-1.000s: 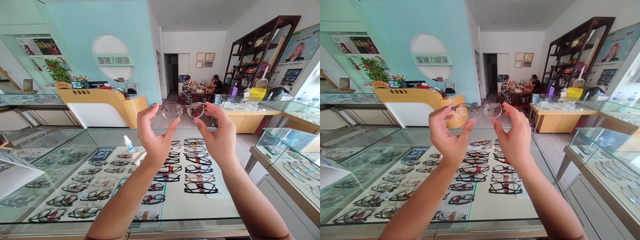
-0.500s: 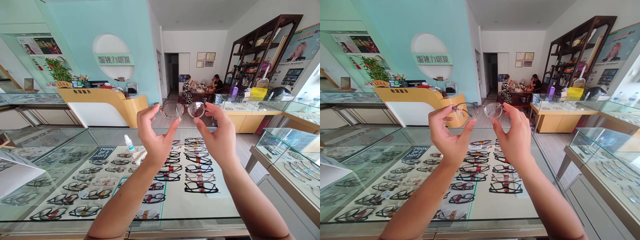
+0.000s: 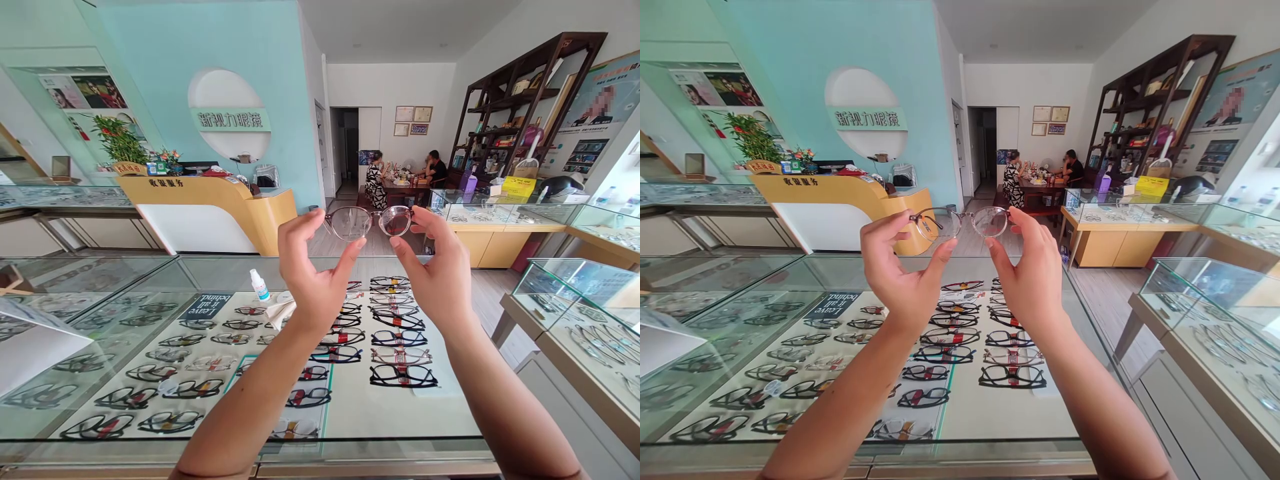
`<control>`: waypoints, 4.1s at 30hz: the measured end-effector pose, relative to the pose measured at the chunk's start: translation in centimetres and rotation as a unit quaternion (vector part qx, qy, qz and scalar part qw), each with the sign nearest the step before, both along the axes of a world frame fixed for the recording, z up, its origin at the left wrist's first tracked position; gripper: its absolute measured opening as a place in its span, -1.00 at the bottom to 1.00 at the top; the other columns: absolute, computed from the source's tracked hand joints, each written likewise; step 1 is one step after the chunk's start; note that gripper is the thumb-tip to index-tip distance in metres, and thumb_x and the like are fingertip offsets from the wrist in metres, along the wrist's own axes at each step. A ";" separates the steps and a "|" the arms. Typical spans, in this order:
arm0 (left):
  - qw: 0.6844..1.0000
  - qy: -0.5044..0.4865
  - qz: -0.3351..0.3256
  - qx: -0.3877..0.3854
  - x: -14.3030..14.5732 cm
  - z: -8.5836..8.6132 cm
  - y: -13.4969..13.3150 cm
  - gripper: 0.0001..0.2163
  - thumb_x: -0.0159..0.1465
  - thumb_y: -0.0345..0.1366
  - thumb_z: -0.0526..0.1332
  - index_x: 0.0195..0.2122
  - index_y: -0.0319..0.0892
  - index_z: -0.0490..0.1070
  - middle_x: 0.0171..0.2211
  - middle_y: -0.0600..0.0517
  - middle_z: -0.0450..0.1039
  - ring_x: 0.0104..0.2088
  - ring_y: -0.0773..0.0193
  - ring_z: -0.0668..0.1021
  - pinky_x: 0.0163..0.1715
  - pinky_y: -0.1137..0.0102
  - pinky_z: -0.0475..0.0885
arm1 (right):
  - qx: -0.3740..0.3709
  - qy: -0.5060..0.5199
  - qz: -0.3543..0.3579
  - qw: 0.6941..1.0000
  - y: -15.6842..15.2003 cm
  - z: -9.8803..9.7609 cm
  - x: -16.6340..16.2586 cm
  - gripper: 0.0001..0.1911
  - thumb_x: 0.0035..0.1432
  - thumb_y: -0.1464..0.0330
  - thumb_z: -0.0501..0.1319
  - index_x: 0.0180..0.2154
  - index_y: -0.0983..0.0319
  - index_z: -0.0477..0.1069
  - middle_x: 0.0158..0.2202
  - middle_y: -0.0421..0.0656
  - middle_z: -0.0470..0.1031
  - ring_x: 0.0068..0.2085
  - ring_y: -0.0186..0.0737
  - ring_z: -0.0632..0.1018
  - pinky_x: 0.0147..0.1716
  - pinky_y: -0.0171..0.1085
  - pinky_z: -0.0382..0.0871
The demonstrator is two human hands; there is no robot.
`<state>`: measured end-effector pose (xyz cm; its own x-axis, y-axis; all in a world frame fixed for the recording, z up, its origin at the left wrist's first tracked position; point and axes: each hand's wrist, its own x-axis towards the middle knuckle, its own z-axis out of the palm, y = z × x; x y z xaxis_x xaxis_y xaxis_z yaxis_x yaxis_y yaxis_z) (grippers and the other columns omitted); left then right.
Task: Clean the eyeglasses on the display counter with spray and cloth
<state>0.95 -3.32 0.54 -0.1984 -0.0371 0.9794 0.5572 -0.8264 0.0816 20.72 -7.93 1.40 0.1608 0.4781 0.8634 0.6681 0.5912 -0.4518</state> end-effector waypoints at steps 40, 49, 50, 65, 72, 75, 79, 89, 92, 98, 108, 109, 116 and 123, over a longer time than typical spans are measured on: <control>0.983 -0.034 -0.143 -0.112 -0.1 -0.4 1.4 -0.44 0.34 0.04 0.59 0.26 0.07 0.46 0.21 -0.10 0.65 0.23 -0.02 0.72 -0.04 0.17 0.68 | 0.087 0.014 -0.006 0.996 -0.8 0.3 -0.5 -0.53 0.43 0.23 0.40 0.30 0.01 0.47 0.13 -0.05 0.65 0.04 0.07 0.69 0.10 0.17 0.60; 0.974 -0.044 -0.180 -0.130 -0.2 -0.4 1.6 -0.44 0.32 0.02 0.61 0.23 0.05 0.47 0.23 -0.11 0.66 0.27 -0.02 0.73 -0.07 0.23 0.71 | 0.112 0.011 -0.005 0.994 -0.9 0.3 -0.5 -0.55 0.43 0.26 0.42 0.28 0.03 0.48 0.11 -0.05 0.65 0.01 0.05 0.70 0.05 0.14 0.63; 0.974 -0.045 -0.182 -0.130 -0.2 -0.4 1.7 -0.44 0.31 0.02 0.62 0.23 0.05 0.48 0.23 -0.11 0.67 0.27 -0.02 0.73 -0.08 0.23 0.71 | 0.114 0.009 -0.003 0.993 -0.9 0.3 -0.5 -0.55 0.43 0.27 0.42 0.28 0.03 0.48 0.11 -0.05 0.65 0.01 0.05 0.70 0.05 0.14 0.63; 0.970 -0.040 -0.194 -0.144 -0.3 -0.3 2.2 -0.45 0.33 0.05 0.60 0.21 0.06 0.46 0.24 -0.12 0.65 0.26 -0.05 0.74 -0.10 0.21 0.72 | 0.120 -0.004 -0.019 0.993 -1.0 0.3 -0.5 -0.57 0.44 0.26 0.41 0.27 0.01 0.47 0.09 -0.05 0.63 -0.05 -0.01 0.70 -0.03 0.10 0.68; 0.970 -0.040 -0.191 -0.146 -0.4 -0.3 2.2 -0.45 0.32 0.06 0.61 0.21 0.06 0.46 0.25 -0.13 0.65 0.26 -0.05 0.74 -0.10 0.21 0.72 | 0.114 -0.006 -0.030 0.993 -1.0 0.3 -0.5 -0.57 0.44 0.24 0.40 0.27 0.02 0.46 0.09 -0.05 0.63 -0.05 0.00 0.70 -0.03 0.11 0.68; 0.968 -0.042 -0.196 -0.151 -0.4 -0.4 2.2 -0.45 0.32 0.06 0.60 0.21 0.06 0.46 0.24 -0.12 0.66 0.26 -0.05 0.74 -0.09 0.20 0.71 | 0.120 -0.002 -0.020 0.993 -1.0 0.4 -0.6 -0.58 0.44 0.26 0.41 0.25 0.02 0.46 0.09 -0.05 0.62 -0.05 -0.01 0.69 -0.03 0.10 0.68; 0.966 -0.044 -0.195 -0.163 -0.5 -0.4 2.2 -0.43 0.31 0.08 0.61 0.21 0.06 0.47 0.23 -0.13 0.67 0.25 -0.05 0.75 -0.10 0.19 0.70 | 0.116 0.003 -0.014 0.993 -1.0 0.4 -0.6 -0.57 0.43 0.25 0.40 0.27 0.02 0.46 0.08 -0.07 0.60 -0.05 -0.01 0.68 -0.01 0.10 0.66; 0.978 -0.043 -0.143 -0.145 -0.4 -0.5 1.8 -0.43 0.31 0.10 0.60 0.22 0.04 0.48 0.18 -0.10 0.66 0.18 0.00 0.74 -0.10 0.20 0.63 | 0.085 -0.002 -0.030 0.996 -0.9 0.2 -0.5 -0.56 0.45 0.23 0.38 0.29 0.02 0.44 0.09 -0.04 0.63 -0.05 0.03 0.71 -0.01 0.14 0.64; 0.985 -0.041 -0.114 -0.125 -0.2 -0.4 1.3 -0.43 0.31 0.08 0.61 0.22 0.03 0.48 0.15 -0.08 0.66 0.15 0.04 0.72 -0.08 0.20 0.60 | 0.064 0.001 -0.030 0.997 -0.7 0.0 -0.5 -0.55 0.44 0.22 0.38 0.29 0.03 0.43 0.11 -0.05 0.64 -0.06 0.03 0.71 0.01 0.15 0.60; 0.995 -0.024 -0.059 -0.075 -0.2 -0.1 0.5 -0.45 0.31 0.04 0.61 0.22 0.04 0.50 0.12 -0.06 0.62 0.12 0.04 0.68 -0.08 0.17 0.58 | 0.041 0.008 -0.031 0.999 -0.4 -0.1 -0.5 -0.58 0.42 0.17 0.37 0.23 0.05 0.42 0.06 -0.07 0.70 -0.09 0.02 0.72 0.02 0.16 0.56; 1.000 0.000 -0.022 -0.014 0.0 0.3 0.0 -0.47 0.31 -0.14 0.63 0.24 0.03 0.51 0.11 -0.06 0.64 0.12 0.05 0.68 -0.13 0.19 0.56 | 0.019 0.014 -0.020 1.000 -0.1 -0.2 -0.5 -0.59 0.42 0.14 0.36 0.20 0.08 0.42 0.10 -0.03 0.70 -0.09 0.03 0.73 -0.05 0.11 0.55; 1.000 0.001 -0.021 -0.014 0.0 0.3 -0.1 -0.47 0.32 -0.15 0.62 0.25 0.02 0.50 0.11 -0.06 0.64 0.12 0.05 0.68 -0.12 0.19 0.56 | 0.019 0.015 -0.020 1.000 -0.1 -0.2 -0.5 -0.59 0.42 0.14 0.36 0.20 0.08 0.43 0.09 -0.03 0.70 -0.09 0.03 0.73 -0.05 0.11 0.55; 1.000 0.006 -0.013 -0.008 -0.1 0.3 0.1 -0.47 0.34 -0.13 0.61 0.26 0.02 0.50 0.13 -0.07 0.66 0.14 0.03 0.68 -0.10 0.17 0.59 | 0.025 0.013 -0.024 0.999 -0.1 -0.3 -0.5 -0.58 0.41 0.18 0.37 0.22 0.07 0.42 0.03 -0.06 0.70 -0.09 0.05 0.72 0.00 0.15 0.54; 0.999 0.000 -0.030 -0.038 -0.2 0.1 0.4 -0.47 0.34 -0.08 0.60 0.26 0.02 0.49 0.12 -0.06 0.65 0.14 0.04 0.68 -0.10 0.18 0.57 | 0.043 0.012 -0.023 0.999 -0.1 -0.3 -0.5 -0.59 0.41 0.16 0.39 0.20 0.06 0.41 0.04 -0.08 0.70 -0.12 0.01 0.72 -0.02 0.12 0.53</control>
